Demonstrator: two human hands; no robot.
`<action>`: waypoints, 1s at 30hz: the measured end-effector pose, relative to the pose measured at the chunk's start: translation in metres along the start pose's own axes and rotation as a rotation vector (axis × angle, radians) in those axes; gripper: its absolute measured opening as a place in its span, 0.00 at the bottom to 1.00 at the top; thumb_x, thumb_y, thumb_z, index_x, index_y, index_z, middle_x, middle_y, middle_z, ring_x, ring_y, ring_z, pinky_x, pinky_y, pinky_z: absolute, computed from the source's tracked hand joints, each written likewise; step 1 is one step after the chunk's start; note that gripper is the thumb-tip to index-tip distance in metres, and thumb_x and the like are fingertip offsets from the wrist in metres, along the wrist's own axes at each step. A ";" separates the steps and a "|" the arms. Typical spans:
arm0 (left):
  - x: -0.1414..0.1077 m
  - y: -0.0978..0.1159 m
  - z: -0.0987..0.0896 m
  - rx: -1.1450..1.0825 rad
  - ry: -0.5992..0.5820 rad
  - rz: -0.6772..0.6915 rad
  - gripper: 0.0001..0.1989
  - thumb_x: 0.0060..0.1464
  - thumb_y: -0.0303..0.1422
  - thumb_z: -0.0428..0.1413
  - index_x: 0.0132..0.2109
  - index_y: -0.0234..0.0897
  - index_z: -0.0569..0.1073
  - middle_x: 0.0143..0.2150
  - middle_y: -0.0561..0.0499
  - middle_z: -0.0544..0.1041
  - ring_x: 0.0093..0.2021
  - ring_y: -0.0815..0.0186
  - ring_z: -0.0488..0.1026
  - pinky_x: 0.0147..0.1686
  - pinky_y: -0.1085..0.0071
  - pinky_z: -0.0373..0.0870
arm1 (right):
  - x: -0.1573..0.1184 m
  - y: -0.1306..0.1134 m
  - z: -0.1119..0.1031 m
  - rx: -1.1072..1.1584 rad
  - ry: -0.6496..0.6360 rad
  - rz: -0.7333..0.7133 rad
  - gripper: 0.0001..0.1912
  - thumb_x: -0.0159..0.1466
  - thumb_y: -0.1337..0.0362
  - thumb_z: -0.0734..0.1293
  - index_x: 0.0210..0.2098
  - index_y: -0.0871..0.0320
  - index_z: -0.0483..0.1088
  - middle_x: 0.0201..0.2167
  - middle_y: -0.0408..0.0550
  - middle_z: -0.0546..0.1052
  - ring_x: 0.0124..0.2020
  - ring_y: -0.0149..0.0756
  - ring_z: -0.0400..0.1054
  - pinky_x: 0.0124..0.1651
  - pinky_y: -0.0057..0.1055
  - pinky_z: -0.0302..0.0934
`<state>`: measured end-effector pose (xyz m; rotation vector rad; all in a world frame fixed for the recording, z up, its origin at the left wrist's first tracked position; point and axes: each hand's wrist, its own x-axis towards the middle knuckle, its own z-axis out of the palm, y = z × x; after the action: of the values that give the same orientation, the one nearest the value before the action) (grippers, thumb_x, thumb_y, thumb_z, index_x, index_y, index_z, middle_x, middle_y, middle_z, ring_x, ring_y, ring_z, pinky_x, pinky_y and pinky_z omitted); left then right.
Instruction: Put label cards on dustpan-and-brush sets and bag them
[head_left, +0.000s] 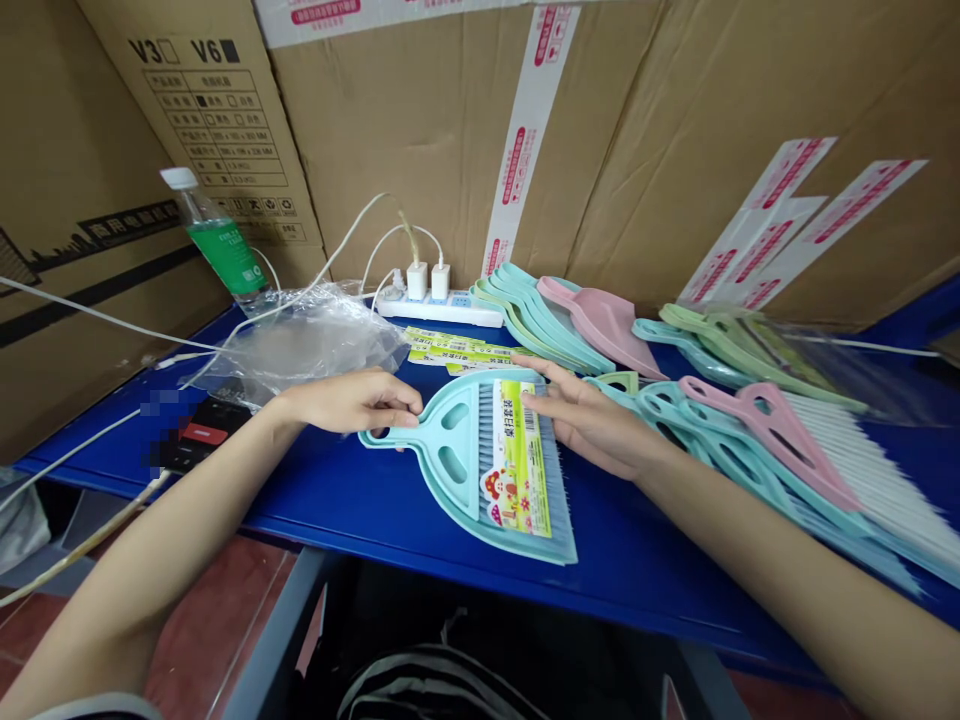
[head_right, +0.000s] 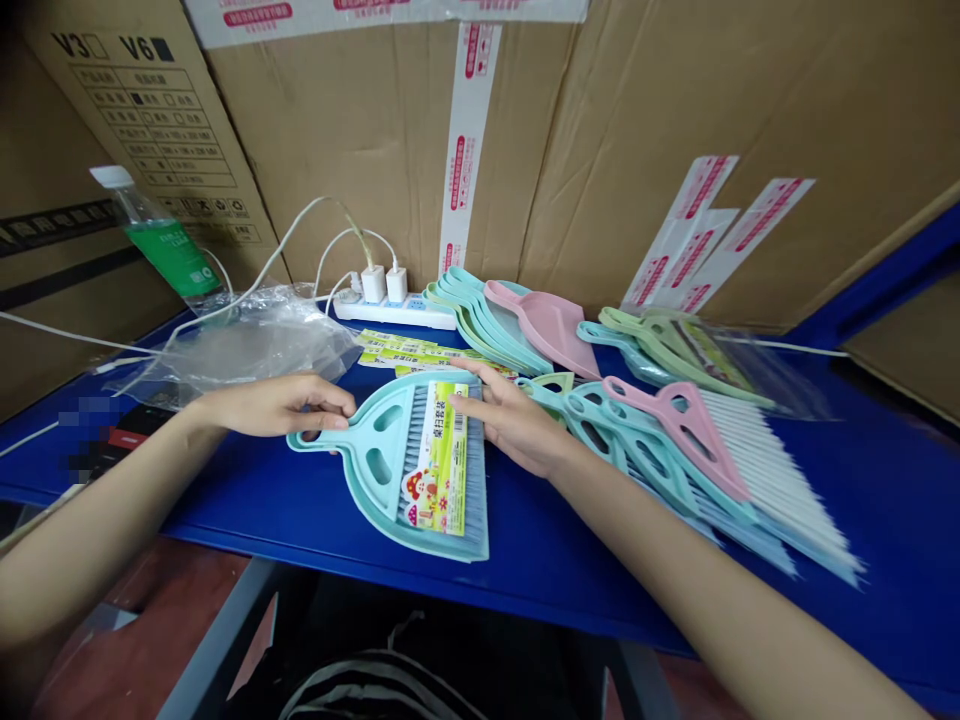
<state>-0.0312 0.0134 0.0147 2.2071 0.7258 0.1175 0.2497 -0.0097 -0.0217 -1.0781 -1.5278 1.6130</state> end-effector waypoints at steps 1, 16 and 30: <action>0.000 0.000 0.000 0.009 -0.002 0.006 0.15 0.63 0.38 0.50 0.32 0.34 0.70 0.23 0.56 0.64 0.22 0.73 0.61 0.23 0.79 0.61 | 0.000 0.000 0.000 -0.013 -0.013 0.011 0.35 0.65 0.64 0.62 0.69 0.48 0.49 0.55 0.50 0.75 0.55 0.39 0.71 0.56 0.41 0.68; -0.002 0.003 -0.005 0.377 0.354 -0.065 0.14 0.63 0.37 0.48 0.36 0.34 0.73 0.28 0.52 0.73 0.27 0.70 0.66 0.30 0.74 0.61 | 0.005 0.005 -0.007 -0.023 0.006 -0.045 0.28 0.62 0.68 0.66 0.62 0.53 0.65 0.52 0.50 0.78 0.52 0.39 0.73 0.58 0.45 0.66; 0.001 0.005 -0.010 1.052 0.511 -0.994 0.21 0.60 0.31 0.49 0.59 0.29 0.66 0.55 0.34 0.73 0.55 0.47 0.72 0.45 0.61 0.72 | 0.006 0.006 -0.005 0.062 0.104 0.025 0.18 0.56 0.59 0.72 0.47 0.53 0.77 0.42 0.48 0.80 0.46 0.41 0.73 0.52 0.41 0.67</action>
<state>-0.0313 0.0175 0.0253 2.3975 2.5230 -0.2836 0.2517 -0.0032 -0.0286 -1.1337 -1.3932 1.5853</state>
